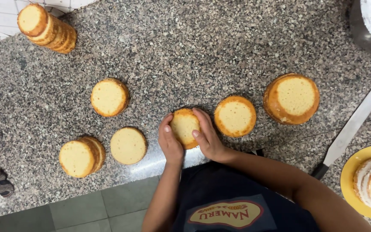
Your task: The person spreads white cream onto round sponge cake layers using a spatula, then stacks and aligns the cake layers by hand on the counter, working through a row of cake bases one at a time.
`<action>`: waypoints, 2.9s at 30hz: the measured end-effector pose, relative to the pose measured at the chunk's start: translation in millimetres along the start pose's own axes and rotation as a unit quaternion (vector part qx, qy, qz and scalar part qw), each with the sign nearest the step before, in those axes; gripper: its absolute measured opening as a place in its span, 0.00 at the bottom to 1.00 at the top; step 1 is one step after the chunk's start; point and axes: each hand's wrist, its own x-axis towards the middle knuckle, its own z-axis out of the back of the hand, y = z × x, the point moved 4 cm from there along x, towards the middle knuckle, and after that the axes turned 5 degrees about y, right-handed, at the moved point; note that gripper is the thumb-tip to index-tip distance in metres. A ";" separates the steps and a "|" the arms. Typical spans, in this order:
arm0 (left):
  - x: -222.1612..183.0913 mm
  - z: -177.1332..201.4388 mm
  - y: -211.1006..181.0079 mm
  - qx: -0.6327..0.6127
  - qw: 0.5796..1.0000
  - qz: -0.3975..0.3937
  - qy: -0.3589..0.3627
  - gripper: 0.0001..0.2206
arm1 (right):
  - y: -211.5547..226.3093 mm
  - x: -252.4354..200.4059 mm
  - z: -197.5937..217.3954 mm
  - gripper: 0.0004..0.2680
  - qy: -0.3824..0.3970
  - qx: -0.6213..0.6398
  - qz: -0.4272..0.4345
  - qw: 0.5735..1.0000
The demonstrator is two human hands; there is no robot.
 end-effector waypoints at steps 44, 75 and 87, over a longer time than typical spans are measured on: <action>-57.2 145.4 -56.4 -0.081 0.920 0.129 0.361 0.25 | 78.8 -38.3 -19.1 0.19 0.427 0.467 -0.197 0.749; -9.7 187.0 46.1 -0.086 0.986 0.013 0.146 0.28 | 48.9 12.2 -169.1 0.18 -0.043 -0.030 -0.063 0.997; -0.4 190.5 42.4 -0.061 0.985 -0.001 0.160 0.28 | 45.1 10.8 -167.4 0.20 -0.012 -0.017 -0.049 0.999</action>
